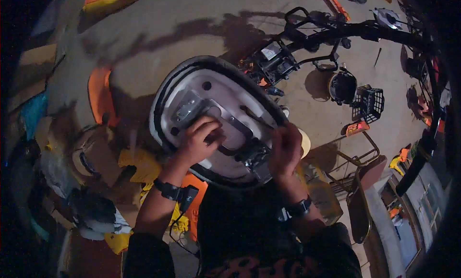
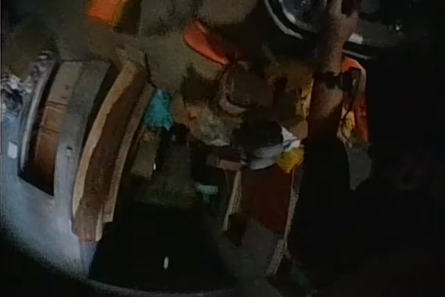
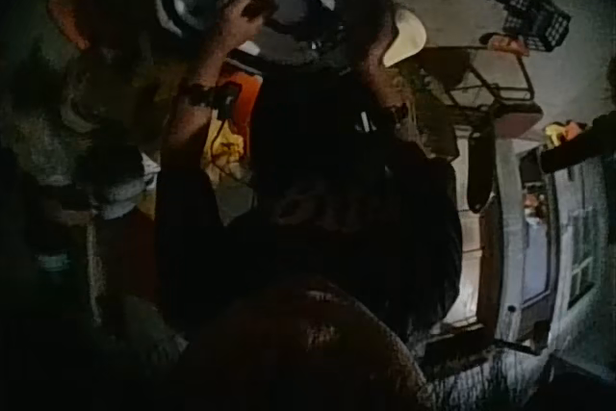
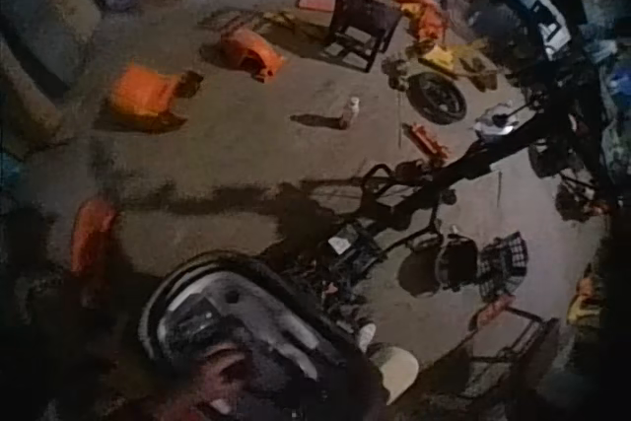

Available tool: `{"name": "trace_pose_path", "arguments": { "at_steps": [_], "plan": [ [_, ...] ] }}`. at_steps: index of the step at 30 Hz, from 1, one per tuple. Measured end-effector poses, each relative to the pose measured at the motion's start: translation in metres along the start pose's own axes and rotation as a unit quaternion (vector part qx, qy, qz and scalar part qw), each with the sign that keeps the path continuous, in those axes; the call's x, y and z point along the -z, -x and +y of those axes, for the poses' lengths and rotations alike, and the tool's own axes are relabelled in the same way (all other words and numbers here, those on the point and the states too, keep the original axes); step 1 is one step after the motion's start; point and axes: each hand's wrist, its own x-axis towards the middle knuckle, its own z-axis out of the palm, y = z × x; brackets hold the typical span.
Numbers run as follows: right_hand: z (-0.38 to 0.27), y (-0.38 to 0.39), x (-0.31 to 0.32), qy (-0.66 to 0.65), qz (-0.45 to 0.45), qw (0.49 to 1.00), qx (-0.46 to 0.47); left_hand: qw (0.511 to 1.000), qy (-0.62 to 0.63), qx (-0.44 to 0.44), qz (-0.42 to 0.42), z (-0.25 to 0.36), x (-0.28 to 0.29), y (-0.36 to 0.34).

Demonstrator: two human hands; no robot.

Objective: The recorder uses hand tools to assemble or repair the underside of a motorcycle seat.

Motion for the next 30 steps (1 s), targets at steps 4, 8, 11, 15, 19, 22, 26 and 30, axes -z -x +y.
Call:
{"name": "trace_pose_path", "arguments": {
  "at_steps": [4,8,11,15,19,22,26,30],
  "plan": [
    [-0.048,-0.032,-0.007,-0.110,0.013,0.991,-0.073,0.999,-0.027,0.031,0.012,0.009,-0.003,-0.010],
    [-0.051,-0.033,0.004,-0.116,0.032,0.987,-0.109,0.996,-0.074,-0.021,0.039,0.008,-0.013,-0.024],
    [-0.051,-0.041,0.020,-0.136,0.073,0.977,-0.146,0.995,-0.086,-0.042,0.038,0.005,-0.018,-0.025],
    [-0.021,-0.062,0.036,-0.180,0.057,0.967,-0.170,0.992,-0.115,-0.042,-0.001,0.020,-0.012,-0.033],
    [-0.008,-0.073,0.040,-0.252,0.030,0.935,-0.247,0.989,-0.128,-0.069,0.017,0.012,-0.021,-0.033],
    [-0.007,-0.069,0.034,-0.271,0.040,0.928,-0.252,0.989,-0.108,-0.067,0.069,0.003,-0.028,-0.029],
    [-0.023,-0.056,0.032,-0.224,0.092,0.946,-0.213,0.990,-0.097,-0.022,0.103,0.006,-0.037,-0.024],
    [-0.038,-0.037,0.028,-0.218,0.092,0.948,-0.213,0.993,-0.023,0.051,0.100,0.007,-0.037,-0.025]
  ]
}}
